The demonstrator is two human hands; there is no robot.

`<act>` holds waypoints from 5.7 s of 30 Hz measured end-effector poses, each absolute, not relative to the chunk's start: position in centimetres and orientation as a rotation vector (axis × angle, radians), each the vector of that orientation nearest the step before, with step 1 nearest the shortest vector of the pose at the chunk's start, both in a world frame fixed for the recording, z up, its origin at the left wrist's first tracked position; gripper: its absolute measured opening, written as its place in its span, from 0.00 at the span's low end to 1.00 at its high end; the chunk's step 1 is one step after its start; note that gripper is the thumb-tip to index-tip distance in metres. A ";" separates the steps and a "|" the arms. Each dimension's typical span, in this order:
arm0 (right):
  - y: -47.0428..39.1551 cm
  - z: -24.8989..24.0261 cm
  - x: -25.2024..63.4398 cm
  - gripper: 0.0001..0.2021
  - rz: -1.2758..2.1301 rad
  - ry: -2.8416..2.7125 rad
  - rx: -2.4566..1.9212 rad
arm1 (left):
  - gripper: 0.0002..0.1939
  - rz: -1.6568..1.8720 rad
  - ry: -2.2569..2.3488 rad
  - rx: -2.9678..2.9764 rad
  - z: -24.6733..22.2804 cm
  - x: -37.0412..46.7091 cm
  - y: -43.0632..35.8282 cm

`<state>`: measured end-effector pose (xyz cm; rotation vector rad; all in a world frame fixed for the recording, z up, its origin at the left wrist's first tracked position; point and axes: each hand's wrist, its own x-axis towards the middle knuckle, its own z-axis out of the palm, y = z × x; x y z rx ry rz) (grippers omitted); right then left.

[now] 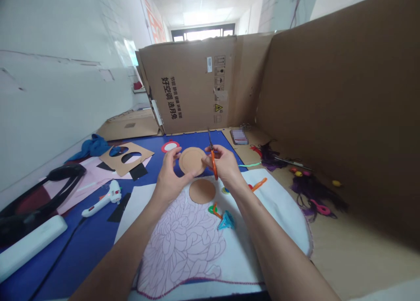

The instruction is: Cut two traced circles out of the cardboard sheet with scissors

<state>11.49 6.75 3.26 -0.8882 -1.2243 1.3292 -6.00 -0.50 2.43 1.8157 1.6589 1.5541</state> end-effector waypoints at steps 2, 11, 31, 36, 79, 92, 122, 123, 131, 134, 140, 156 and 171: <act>6.7 3.4 11.5 0.23 1.331 -1.216 -0.892 | 0.28 1.650 1.575 1.531 2.4 -6.3 -0.1; 6.5 3.0 11.4 0.25 1.321 -1.240 -0.848 | 0.16 1.462 1.354 0.995 2.5 -7.2 0.1; 6.6 2.5 11.2 0.24 1.359 -1.275 -0.833 | 0.12 1.625 1.340 0.903 2.2 -7.2 0.5; 6.6 2.6 11.3 0.24 1.341 -1.224 -0.818 | 0.13 1.625 1.326 0.895 2.2 -7.2 0.5; 6.3 3.5 11.4 0.25 1.291 -1.197 -0.828 | 0.09 1.612 1.431 1.019 2.3 -7.3 0.3; 6.2 3.4 11.4 0.26 1.296 -1.203 -0.814 | 0.10 1.568 1.430 1.041 2.3 -7.1 0.3; 6.7 2.3 11.4 0.26 1.397 -1.328 -0.839 | 0.19 1.332 1.144 0.830 2.8 -7.1 -0.2; 6.7 2.2 11.4 0.25 1.400 -1.330 -0.840 | 0.18 1.340 1.148 0.826 2.8 -7.0 -0.2; 6.4 2.1 11.4 0.24 1.439 -1.368 -0.874 | 0.13 1.426 1.148 0.791 2.4 -6.7 0.1; 6.3 2.1 11.2 0.24 1.429 -1.363 -0.878 | 0.13 1.499 1.162 0.852 2.1 -6.7 0.2; 6.2 1.9 10.7 0.26 1.402 -1.325 -0.872 | 0.12 1.645 1.221 1.037 1.8 -6.6 0.5; 5.2 2.7 9.6 0.28 1.320 -1.260 -0.747 | 0.10 1.838 1.218 1.274 1.3 -6.5 0.8; 4.4 2.4 8.9 0.25 1.103 -1.294 -0.721 | 0.21 1.863 1.073 1.120 1.9 -6.1 0.5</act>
